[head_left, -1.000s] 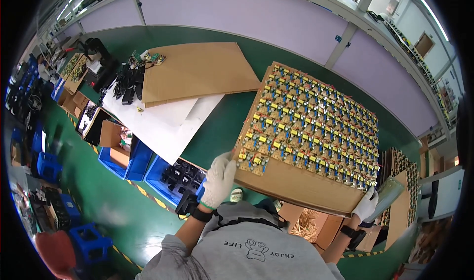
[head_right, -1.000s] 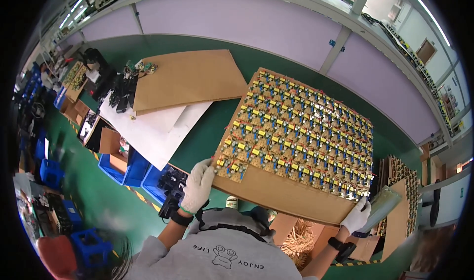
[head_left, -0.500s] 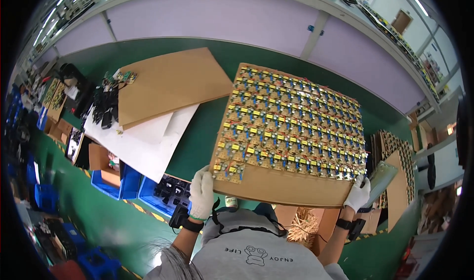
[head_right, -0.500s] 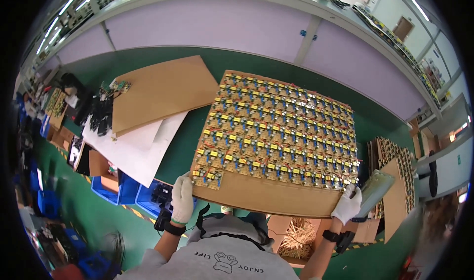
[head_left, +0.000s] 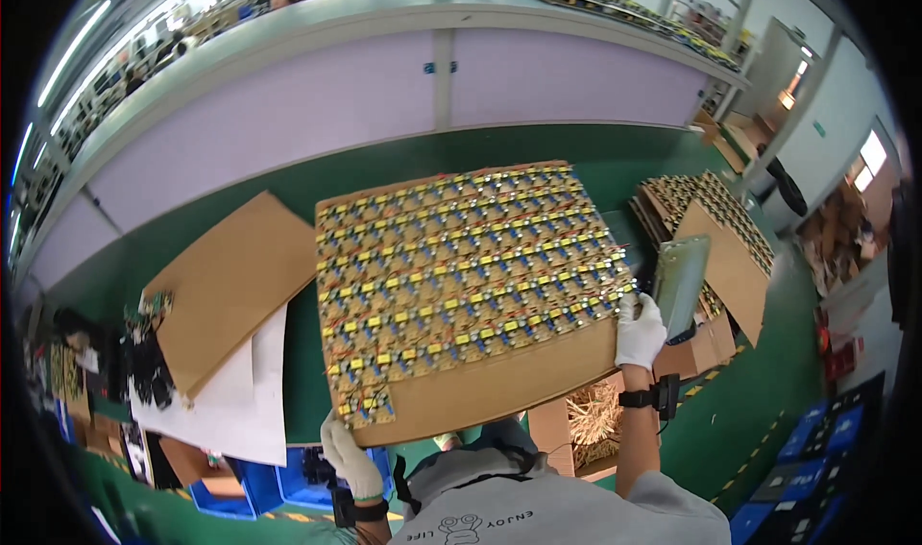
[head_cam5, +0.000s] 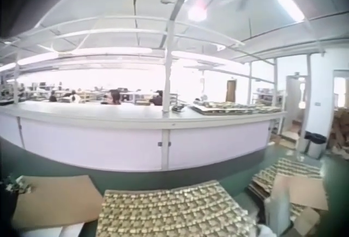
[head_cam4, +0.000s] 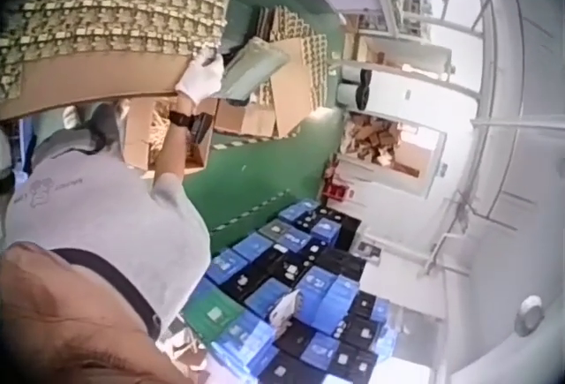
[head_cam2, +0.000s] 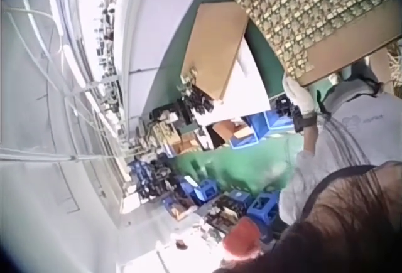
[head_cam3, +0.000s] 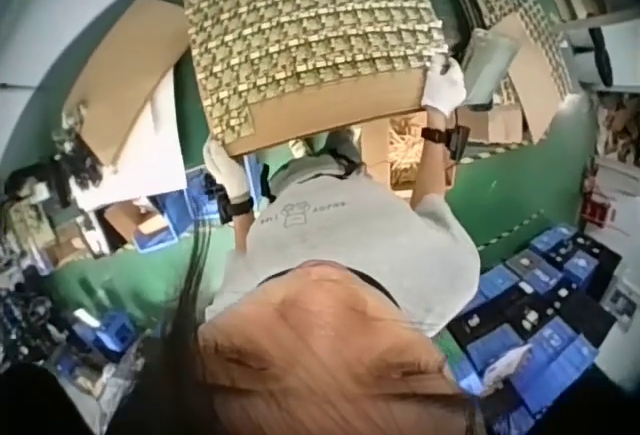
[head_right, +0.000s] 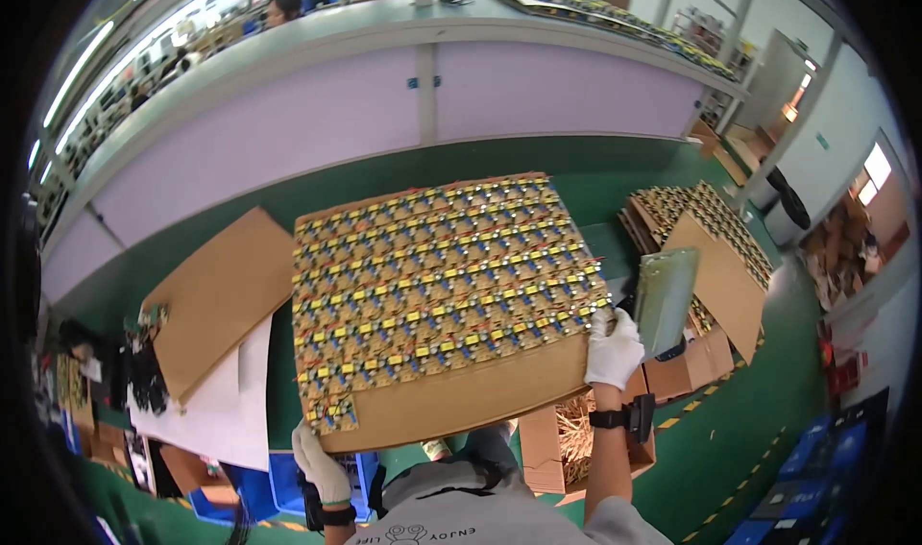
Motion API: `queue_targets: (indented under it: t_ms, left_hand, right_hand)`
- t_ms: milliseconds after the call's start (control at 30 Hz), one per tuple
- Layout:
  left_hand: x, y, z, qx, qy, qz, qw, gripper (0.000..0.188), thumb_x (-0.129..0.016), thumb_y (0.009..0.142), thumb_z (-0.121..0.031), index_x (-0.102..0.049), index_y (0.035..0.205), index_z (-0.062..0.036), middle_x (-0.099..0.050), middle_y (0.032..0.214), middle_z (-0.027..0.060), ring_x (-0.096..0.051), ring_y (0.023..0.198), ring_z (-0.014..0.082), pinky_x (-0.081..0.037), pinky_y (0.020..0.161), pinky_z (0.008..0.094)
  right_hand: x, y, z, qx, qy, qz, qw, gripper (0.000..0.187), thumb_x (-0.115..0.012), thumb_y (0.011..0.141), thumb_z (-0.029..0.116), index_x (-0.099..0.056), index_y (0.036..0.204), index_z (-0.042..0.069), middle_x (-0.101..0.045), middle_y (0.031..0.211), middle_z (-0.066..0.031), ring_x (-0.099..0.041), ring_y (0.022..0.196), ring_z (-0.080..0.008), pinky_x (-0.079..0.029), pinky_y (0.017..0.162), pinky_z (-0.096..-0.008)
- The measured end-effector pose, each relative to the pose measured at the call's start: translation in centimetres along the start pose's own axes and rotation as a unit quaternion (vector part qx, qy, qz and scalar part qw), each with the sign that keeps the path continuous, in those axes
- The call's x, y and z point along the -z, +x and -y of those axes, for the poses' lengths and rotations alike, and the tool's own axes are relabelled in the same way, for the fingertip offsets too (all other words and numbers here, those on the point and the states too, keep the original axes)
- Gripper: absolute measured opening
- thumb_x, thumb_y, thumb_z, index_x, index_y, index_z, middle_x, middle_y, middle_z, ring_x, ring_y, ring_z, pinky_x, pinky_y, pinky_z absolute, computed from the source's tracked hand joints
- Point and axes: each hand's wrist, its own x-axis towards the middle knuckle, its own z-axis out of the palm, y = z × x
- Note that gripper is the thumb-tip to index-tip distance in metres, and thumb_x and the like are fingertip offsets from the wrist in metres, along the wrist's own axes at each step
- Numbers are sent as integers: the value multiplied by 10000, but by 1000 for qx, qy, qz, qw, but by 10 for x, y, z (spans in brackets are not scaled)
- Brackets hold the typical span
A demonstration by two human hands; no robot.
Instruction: The person picks up a circuit board from a stack, places it into a jig, and then moves it to a cardboard sheet. After filling the sheet with boards, they lift the cardboard and place it onto a stack.
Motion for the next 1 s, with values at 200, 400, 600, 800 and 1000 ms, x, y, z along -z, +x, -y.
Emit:
queue_targets:
  t_ms: [200, 400, 600, 800, 1000]
  left_hand:
    - [1, -3, 41, -76, 127, -77, 986, 399, -431, 969, -243, -522, 1208, 64, -548, 1175, 153, -507, 1095, 225, -396, 963, 342]
    - [-8, -4, 36, -160, 105, -106, 976, 435, -551, 934, -293, -515, 1251, 2, -554, 1195, 230, -518, 1097, 419, -414, 961, 504]
    - [-31, 9, 48, -199, 80, -189, 958, 364, -519, 954, -230, -512, 1229, 9, -561, 1112, 231, -549, 987, 371, -465, 876, 466]
    - [-81, 15, 31, -238, 51, -227, 943, 369, -529, 949, -225, -501, 1236, 6, -562, 1108, 225, -544, 997, 362, -461, 885, 460]
    - [-105, -7, 18, -258, 39, -299, 918, 375, -539, 945, -221, -491, 1242, 3, -563, 1104, 219, -539, 1008, 354, -456, 895, 453]
  right_hand:
    - [5, 0, -5, 35, -9, -20, 999, 379, -648, 839, 350, -632, 1040, 29, -664, 925, -160, -638, 818, -329, -498, 731, -430]
    - [3, 1, -8, 66, -9, 13, 998, 382, -641, 841, 359, -603, 1060, 49, -641, 986, -142, -605, 889, -318, -432, 742, -438]
    - [26, 43, -59, 38, 199, 64, 977, 377, -649, 864, 328, -599, 1074, 18, -649, 971, -188, -639, 874, -335, -490, 790, -405]
    - [-14, 145, -253, -430, 479, -35, 765, 469, -556, 903, 472, -599, 997, 15, -647, 886, -140, -601, 757, -271, -485, 737, -389]
    - [-35, 202, -293, -585, 635, 95, 495, 420, -553, 905, 479, -520, 952, 62, -585, 867, -109, -543, 681, -257, -486, 699, -380]
